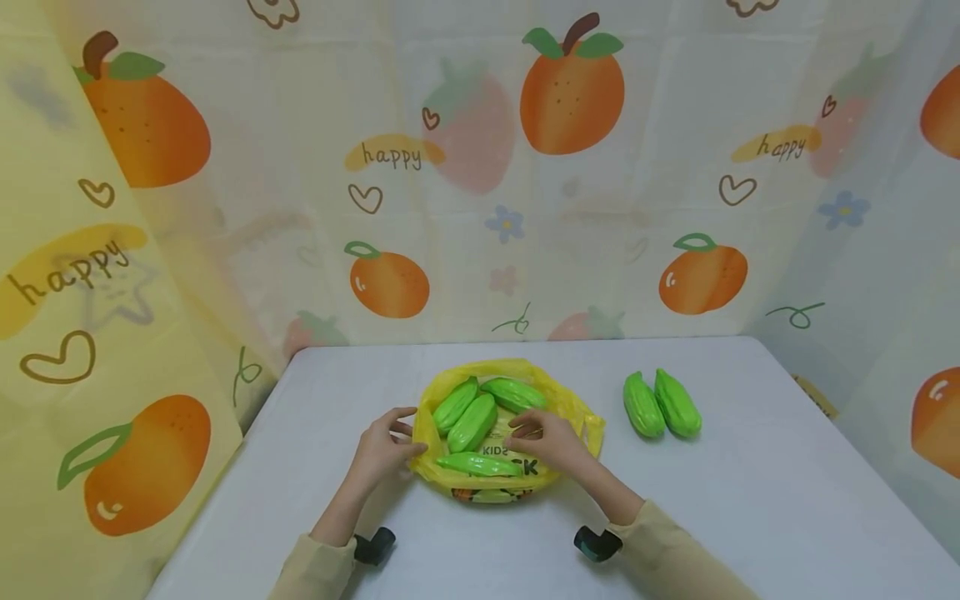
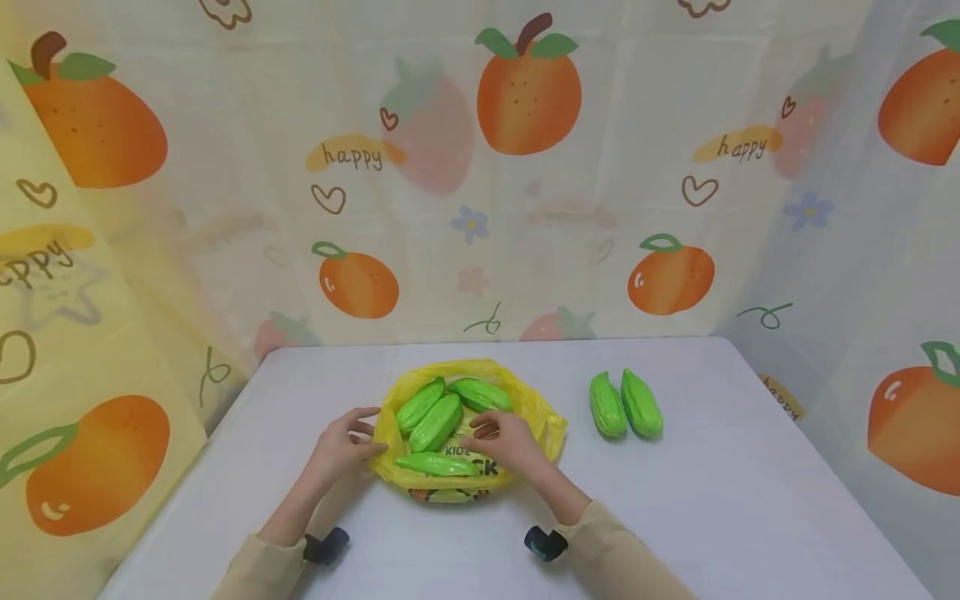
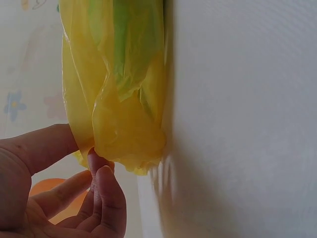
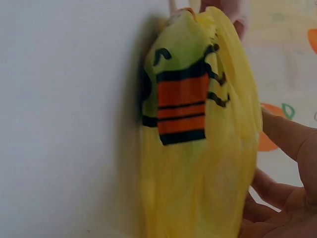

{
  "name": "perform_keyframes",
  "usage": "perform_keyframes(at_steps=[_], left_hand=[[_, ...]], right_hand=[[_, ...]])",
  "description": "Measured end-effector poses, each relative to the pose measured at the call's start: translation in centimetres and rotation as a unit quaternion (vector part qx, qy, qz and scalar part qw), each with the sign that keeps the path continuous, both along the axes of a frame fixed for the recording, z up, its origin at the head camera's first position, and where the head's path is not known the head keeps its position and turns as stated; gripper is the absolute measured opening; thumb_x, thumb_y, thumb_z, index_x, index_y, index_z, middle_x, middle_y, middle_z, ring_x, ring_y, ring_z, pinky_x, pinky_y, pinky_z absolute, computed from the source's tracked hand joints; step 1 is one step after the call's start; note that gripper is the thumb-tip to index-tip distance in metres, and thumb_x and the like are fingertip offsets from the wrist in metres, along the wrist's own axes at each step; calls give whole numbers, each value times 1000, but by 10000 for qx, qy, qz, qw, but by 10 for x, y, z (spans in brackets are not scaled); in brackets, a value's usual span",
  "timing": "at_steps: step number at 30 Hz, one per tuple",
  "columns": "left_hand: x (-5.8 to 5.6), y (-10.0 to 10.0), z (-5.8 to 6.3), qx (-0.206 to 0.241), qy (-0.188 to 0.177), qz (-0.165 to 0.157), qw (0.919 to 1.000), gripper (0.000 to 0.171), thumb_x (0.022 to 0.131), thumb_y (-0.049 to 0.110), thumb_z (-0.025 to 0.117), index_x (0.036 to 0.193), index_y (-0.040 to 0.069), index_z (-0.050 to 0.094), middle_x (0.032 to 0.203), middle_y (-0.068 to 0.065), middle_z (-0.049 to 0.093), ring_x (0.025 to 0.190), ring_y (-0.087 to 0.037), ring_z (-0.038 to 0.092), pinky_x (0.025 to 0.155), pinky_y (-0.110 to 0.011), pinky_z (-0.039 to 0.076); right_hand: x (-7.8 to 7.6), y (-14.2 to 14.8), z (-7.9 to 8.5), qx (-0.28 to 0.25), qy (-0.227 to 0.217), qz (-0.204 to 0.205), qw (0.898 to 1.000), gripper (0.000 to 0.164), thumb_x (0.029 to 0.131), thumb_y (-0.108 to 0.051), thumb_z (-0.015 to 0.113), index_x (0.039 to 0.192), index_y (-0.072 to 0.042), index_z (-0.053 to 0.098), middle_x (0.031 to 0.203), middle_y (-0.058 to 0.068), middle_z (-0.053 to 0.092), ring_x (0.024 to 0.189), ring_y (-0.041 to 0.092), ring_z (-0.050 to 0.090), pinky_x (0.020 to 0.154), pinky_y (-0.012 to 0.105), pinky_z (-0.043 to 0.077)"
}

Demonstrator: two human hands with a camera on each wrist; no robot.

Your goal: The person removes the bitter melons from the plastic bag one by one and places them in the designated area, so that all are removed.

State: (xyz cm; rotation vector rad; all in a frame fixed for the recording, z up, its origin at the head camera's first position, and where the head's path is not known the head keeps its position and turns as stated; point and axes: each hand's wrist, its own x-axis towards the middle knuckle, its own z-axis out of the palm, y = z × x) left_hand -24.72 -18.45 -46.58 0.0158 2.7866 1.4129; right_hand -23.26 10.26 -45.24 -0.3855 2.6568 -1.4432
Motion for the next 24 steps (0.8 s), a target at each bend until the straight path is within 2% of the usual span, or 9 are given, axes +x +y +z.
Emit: perform_keyframes(at_steps=[6,11,17,24], left_hand=[[0,-1,-1,0,-20,45,10000,62,73,14,80,130,11,55,104,-14,63,81,-19,62,62,-29,52],[-2,-1,-4,7,16,15,10000,63,73,14,80,130,12,55,103,-12,63,80,-18,62,63,-29,52],[-3,-2,-5,6,-6,-18,10000,63,72,15,80,130,13,55,103,-12,63,80,-18,62,63,-29,52],[-1,-2,-5,22,-43,-31,10000,63,73,15,79,131,12,55,104,-13,62,82,-19,62,63,-30,52]], right_hand=[[4,-6,-8,10,75,278,9996,39,83,-27,73,111,-1,64,99,10,69,89,22,66,76,31,54],[6,-9,-15,68,-10,355,9993,43,82,-32,73,111,-2,64,102,12,69,90,22,66,76,31,54],[11,-9,-15,103,-202,422,9989,44,83,-36,71,112,-3,64,103,11,69,93,23,65,77,35,54],[11,-10,-17,163,-264,692,9971,45,82,-39,71,113,-6,65,103,9,69,94,22,66,78,33,54]])
